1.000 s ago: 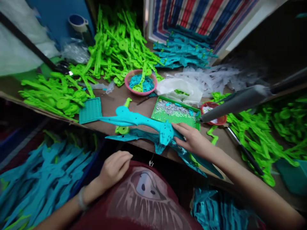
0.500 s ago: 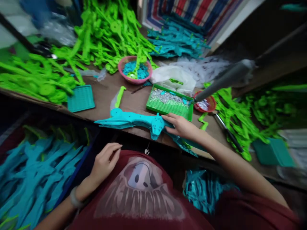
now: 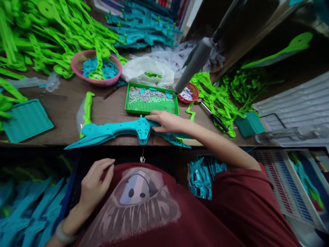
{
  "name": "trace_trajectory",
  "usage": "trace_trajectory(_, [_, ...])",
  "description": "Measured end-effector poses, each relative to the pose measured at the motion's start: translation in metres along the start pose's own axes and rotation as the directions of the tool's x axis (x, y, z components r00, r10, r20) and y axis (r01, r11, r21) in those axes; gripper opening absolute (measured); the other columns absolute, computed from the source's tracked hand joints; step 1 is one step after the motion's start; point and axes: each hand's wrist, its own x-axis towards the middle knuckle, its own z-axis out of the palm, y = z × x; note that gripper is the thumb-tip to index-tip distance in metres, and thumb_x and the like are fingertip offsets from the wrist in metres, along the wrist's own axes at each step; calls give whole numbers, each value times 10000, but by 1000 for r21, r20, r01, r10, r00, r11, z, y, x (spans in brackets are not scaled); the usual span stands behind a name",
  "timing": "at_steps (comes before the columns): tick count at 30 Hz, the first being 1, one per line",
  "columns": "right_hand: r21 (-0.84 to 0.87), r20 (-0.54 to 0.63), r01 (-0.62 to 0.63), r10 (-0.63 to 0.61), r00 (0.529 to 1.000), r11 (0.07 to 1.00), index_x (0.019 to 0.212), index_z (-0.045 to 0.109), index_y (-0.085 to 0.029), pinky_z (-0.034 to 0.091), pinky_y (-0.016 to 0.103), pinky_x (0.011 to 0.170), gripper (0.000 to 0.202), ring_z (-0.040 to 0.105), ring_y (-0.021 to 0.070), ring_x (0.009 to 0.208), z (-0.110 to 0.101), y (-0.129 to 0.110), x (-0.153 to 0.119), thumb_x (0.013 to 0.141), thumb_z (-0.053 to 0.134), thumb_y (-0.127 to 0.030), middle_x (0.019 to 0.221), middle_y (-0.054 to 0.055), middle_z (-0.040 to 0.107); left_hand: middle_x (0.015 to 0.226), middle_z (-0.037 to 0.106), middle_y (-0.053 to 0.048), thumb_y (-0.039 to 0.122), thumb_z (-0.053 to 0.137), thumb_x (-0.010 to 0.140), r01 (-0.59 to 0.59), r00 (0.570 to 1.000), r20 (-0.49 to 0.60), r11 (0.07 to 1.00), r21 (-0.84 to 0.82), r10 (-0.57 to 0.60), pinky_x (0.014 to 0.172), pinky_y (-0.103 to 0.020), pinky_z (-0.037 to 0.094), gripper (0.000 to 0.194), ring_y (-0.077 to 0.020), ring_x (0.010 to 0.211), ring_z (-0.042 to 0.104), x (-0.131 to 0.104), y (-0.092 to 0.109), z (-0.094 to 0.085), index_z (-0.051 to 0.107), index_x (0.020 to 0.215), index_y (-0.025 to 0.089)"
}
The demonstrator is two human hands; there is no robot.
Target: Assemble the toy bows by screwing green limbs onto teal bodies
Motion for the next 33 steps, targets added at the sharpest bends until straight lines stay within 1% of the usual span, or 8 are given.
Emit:
trace_trajectory(5, [-71, 50, -37, 41, 998, 997, 1209, 655, -100, 474, 363, 822, 384, 611, 256, 970, -8, -6, 9, 839, 645, -199, 1128, 153, 678, 1024, 707, -63, 179, 598, 927, 10, 1000, 9, 1000, -1, -10, 875, -409, 578, 202, -233, 944, 699, 3, -1, 3, 661, 1106, 249])
trace_trajectory(11, [-110, 77, -15, 23, 997, 994, 940, 726, -133, 458, 357, 787, 167, 601, 201, 857, -24, 0, 28, 781, 738, -184, 818, 38, 641, 1040, 698, -76, 165, 622, 914, -40, 997, 74, 999, 11, 39, 822, -410, 577, 218, -246, 959, 693, 3, -3, 8, 660, 1112, 248])
trace_trajectory(15, [-124, 46, -9, 15, 999, 992, 819, 709, -98, 476, 351, 818, 126, 627, 170, 874, -27, 4, 33, 766, 759, -201, 743, -23, 607, 1054, 698, -73, 159, 638, 902, -97, 985, 146, 995, 4, 95, 856, -413, 574, 246, -245, 966, 695, 5, -6, 8, 660, 1130, 248])
trace_trajectory(19, [-182, 37, -54, 61, 997, 982, 795, 666, -61, 460, 272, 798, 217, 624, 116, 853, -24, -6, 27, 800, 702, -274, 687, -84, 559, 1066, 691, -80, 148, 630, 903, -113, 975, 189, 993, -26, 116, 886, -426, 566, 254, -250, 978, 689, 10, -3, 10, 654, 1130, 258])
trace_trajectory(23, [-199, 29, -45, 52, 998, 979, 887, 692, -86, 471, 280, 730, 182, 631, 166, 808, -13, -7, 22, 767, 763, -203, 795, 19, 675, 1079, 691, -76, 147, 613, 917, -113, 968, 221, 992, -51, 121, 888, -408, 566, 248, -245, 995, 689, 12, 1, 13, 648, 1135, 262])
trace_trajectory(25, [-179, 31, -53, 59, 998, 982, 934, 704, -101, 469, 305, 711, 208, 639, 199, 820, -6, -3, 21, 786, 767, -233, 884, 80, 708, 1092, 692, -73, 141, 608, 922, -118, 961, 244, 991, -70, 132, 905, -394, 565, 256, -239, 1011, 689, 12, 1, 14, 646, 1146, 258])
trace_trajectory(29, [-147, 53, -96, 105, 993, 984, 956, 709, -97, 440, 304, 687, 298, 628, 218, 835, 1, 5, 23, 796, 774, -340, 928, 106, 716, 1121, 684, -77, 128, 607, 932, -146, 947, 278, 986, -81, 164, 932, -374, 558, 263, -222, 1025, 682, 11, 0, 17, 638, 1166, 243])
trace_trajectory(33, [-140, 91, -102, 115, 989, 985, 985, 707, -77, 409, 306, 684, 345, 628, 235, 867, 4, 6, 25, 795, 760, -361, 983, 132, 720, 1128, 678, -94, 98, 611, 937, -175, 938, 290, 981, -85, 192, 944, -347, 547, 242, -205, 1042, 672, 11, -1, 20, 637, 1159, 192])
